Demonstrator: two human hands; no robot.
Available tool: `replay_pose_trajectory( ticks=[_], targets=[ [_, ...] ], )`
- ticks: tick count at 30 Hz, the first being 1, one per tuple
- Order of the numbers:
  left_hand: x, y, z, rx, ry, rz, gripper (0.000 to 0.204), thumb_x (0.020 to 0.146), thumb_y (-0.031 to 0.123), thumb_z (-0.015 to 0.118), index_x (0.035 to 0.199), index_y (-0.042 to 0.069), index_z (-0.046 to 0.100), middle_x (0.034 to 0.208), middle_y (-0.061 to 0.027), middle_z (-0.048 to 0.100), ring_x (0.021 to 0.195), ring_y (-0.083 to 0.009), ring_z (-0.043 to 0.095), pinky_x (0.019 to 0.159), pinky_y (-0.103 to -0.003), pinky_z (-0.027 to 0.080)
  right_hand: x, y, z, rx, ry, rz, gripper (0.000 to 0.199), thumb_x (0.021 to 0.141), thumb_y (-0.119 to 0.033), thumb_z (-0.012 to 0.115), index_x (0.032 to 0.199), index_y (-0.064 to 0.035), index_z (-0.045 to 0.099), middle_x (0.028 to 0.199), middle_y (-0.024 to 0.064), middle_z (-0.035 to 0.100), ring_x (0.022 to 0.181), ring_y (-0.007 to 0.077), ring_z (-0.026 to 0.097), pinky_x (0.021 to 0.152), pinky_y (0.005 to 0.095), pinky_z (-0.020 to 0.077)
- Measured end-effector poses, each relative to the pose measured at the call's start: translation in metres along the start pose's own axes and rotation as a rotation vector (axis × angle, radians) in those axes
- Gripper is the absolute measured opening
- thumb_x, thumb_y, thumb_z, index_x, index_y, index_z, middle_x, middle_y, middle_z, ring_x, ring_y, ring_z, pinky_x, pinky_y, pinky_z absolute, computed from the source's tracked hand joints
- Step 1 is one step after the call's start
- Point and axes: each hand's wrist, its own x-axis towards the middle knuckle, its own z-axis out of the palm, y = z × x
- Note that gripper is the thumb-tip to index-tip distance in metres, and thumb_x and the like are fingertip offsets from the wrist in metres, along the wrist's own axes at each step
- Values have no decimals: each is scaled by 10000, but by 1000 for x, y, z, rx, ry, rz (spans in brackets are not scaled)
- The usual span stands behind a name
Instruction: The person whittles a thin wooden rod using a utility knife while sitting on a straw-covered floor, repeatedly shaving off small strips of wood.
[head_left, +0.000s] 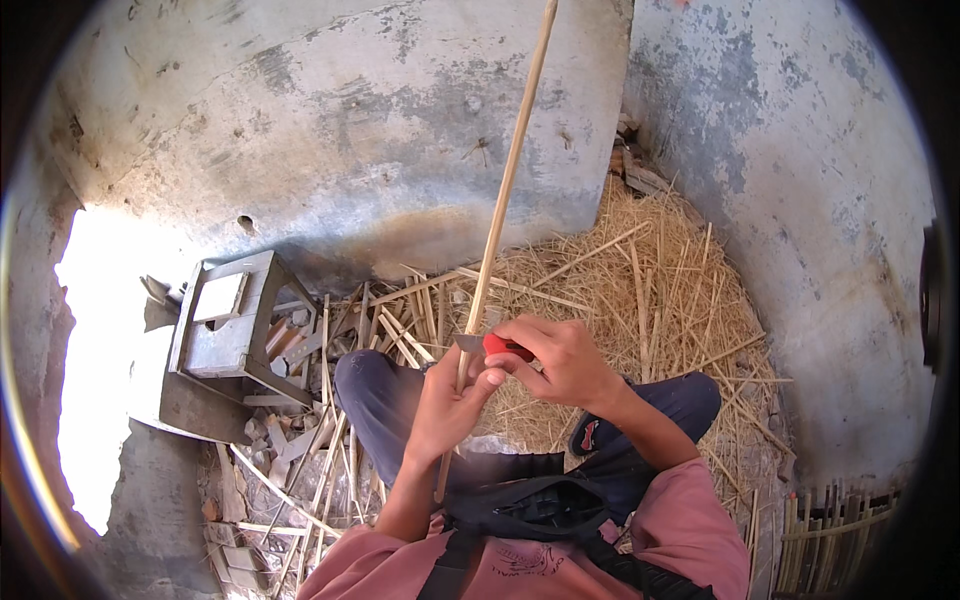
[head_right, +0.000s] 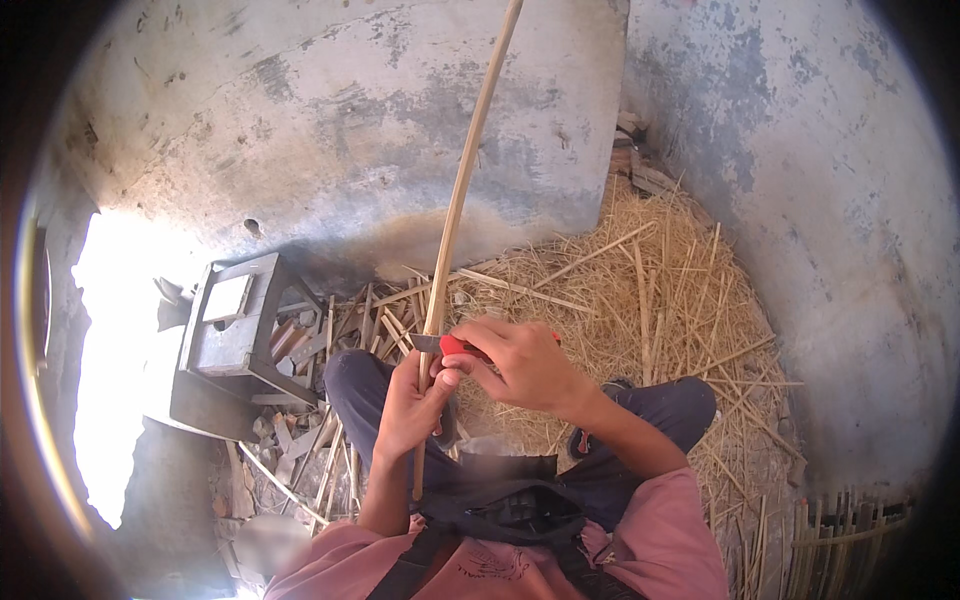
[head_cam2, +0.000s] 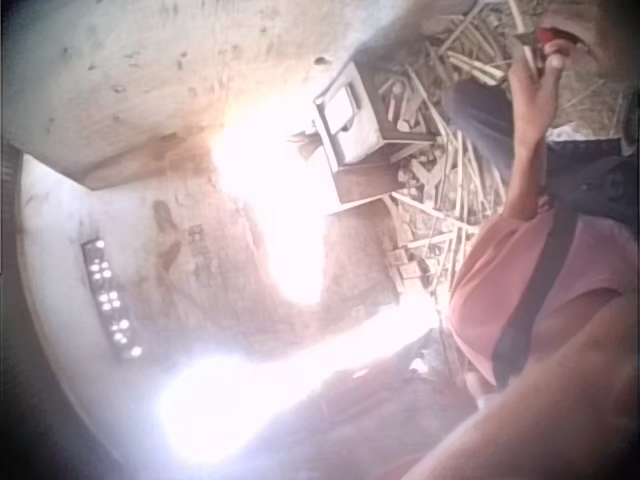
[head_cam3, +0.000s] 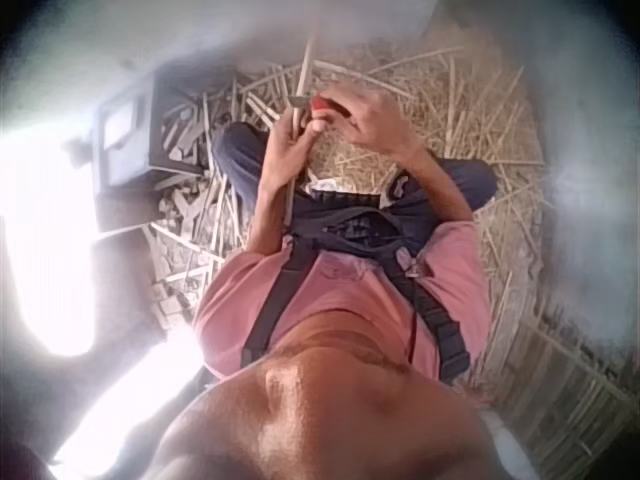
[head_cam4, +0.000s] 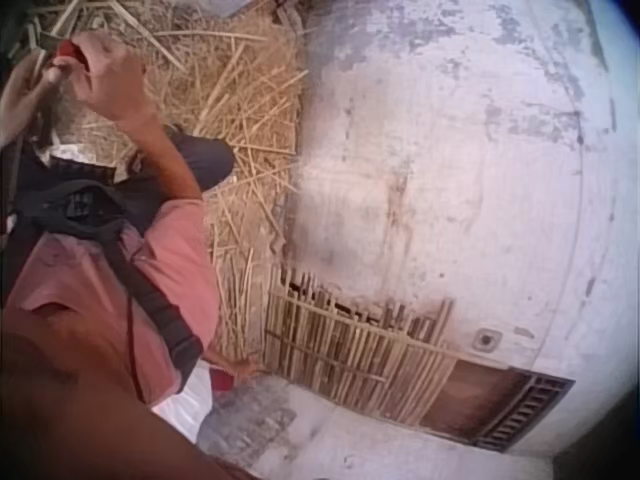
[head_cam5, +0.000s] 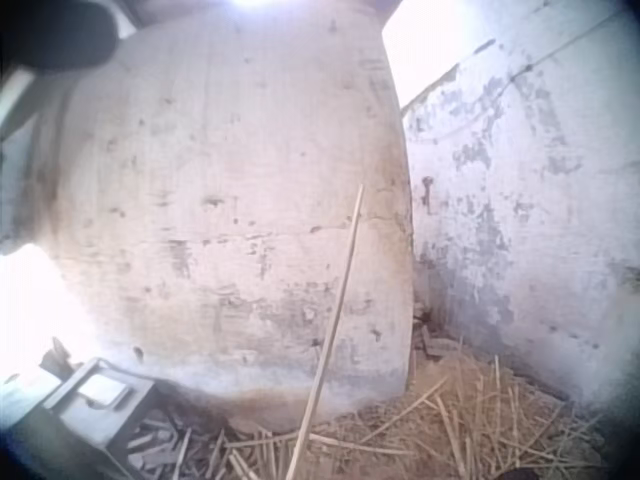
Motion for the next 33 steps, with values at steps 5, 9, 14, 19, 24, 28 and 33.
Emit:
replay_pose_trajectory(
  ticks=[5, 9, 14, 19, 24, 28, 33],
  targets=[
    [0, 1, 2, 44, 33, -1, 279, 1040, 247, 726, 1154, 0, 662, 767, 27, 574, 739, -58, 468, 646, -256, 433, -2, 4, 4, 1, 33, -18, 266, 940, -226, 756, 1155, -83, 690, 974, 87, 737, 747, 292, 742, 609, 389, 577],
    [1, 2, 4, 123, 63, 34, 282, 1042, 249, 722, 1143, -7, 663, 733, 4, 584, 717, -59, 458, 619, -265, 433, -3, 5, 3, 8, 32, -19, 272, 926, -210, 761, 1158, -84, 696, 972, 89, 737, 738, 290, 738, 608, 388, 576],
    [5, -2, 11, 282, 149, 218, 360, 1068, 313, 671, 1012, -38, 614, 681, -54, 571, 585, -126, 480, 553, -328, 430, -4, 4, 4, -35, 82, -33, 277, 925, -236, 774, 1145, -84, 705, 940, 76, 725, 708, 278, 724, 580, 388, 553],
    [9, 4, 14, 364, 176, 206, 325, 1087, 271, 619, 1010, -44, 609, 642, -114, 533, 570, -148, 461, 547, -348, 430, -2, -6, 6, -128, 150, -3, 298, 933, -285, 783, 1136, -73, 729, 861, 64, 698, 660, 257, 697, 560, 371, 526],
    [14, -2, 17, 387, 201, 216, 347, 1095, 286, 596, 989, -44, 608, 618, -111, 502, 551, -149, 443, 526, -352, 411, -1, -5, 11, -166, 199, -4, 306, 958, -342, 760, 1136, -99, 711, 821, 45, 669, 644, 233, 687, 535, 364, 511],
    [18, -11, 20, 387, 236, 227, 323, 1096, 265, 591, 1007, -44, 620, 613, -108, 496, 537, -143, 435, 509, -352, 389, -5, 1, 17, -254, 207, 13, 291, 972, -345, 741, 1133, -104, 709, 796, 44, 650, 628, 233, 673, 528, 368, 498],
    [22, -15, 21, 429, 248, 176, 199, 1074, 195, 603, 1060, 7, 667, 622, -180, 593, 542, -324, 672, 529, -382, 480, -7, 8, 26, -280, 241, 16, 274, 975, -335, 736, 1124, -108, 707, 772, 47, 627, 624, 235, 665, 528, 373, 491]
  ],
)
